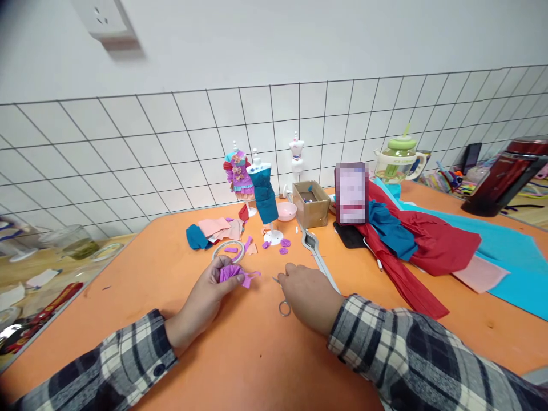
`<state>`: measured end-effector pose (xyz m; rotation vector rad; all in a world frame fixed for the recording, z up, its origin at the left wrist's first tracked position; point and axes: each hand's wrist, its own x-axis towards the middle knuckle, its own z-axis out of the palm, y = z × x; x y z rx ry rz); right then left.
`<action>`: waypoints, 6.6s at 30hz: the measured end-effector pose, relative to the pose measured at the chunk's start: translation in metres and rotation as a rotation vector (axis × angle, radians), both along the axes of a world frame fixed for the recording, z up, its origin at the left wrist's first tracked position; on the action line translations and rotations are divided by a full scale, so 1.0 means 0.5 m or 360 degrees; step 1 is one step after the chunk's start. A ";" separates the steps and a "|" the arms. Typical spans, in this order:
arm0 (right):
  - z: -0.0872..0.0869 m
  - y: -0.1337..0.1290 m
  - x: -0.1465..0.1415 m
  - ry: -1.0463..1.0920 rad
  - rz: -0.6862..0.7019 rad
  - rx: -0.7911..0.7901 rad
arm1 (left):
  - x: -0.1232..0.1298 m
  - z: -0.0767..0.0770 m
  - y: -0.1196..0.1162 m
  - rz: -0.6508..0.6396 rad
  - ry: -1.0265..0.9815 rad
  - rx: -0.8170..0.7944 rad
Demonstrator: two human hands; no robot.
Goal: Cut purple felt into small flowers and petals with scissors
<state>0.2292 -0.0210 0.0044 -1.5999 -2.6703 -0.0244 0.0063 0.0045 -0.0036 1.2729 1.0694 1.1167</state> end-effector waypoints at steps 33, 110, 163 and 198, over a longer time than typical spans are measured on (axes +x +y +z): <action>0.019 -0.013 -0.008 0.1827 0.0525 -0.0833 | 0.015 0.041 -0.037 -0.0697 0.0515 0.0628; -0.017 -0.004 -0.024 0.0472 0.0280 0.0096 | 0.003 0.007 -0.004 -0.0100 -0.0019 -0.0098; 0.003 0.020 -0.009 0.0809 0.0070 -0.0733 | -0.009 -0.005 0.029 -0.0025 -0.0162 -0.0081; 0.012 0.023 -0.013 0.1761 0.0344 -0.1818 | -0.004 0.008 -0.015 -0.0698 -0.0231 0.0089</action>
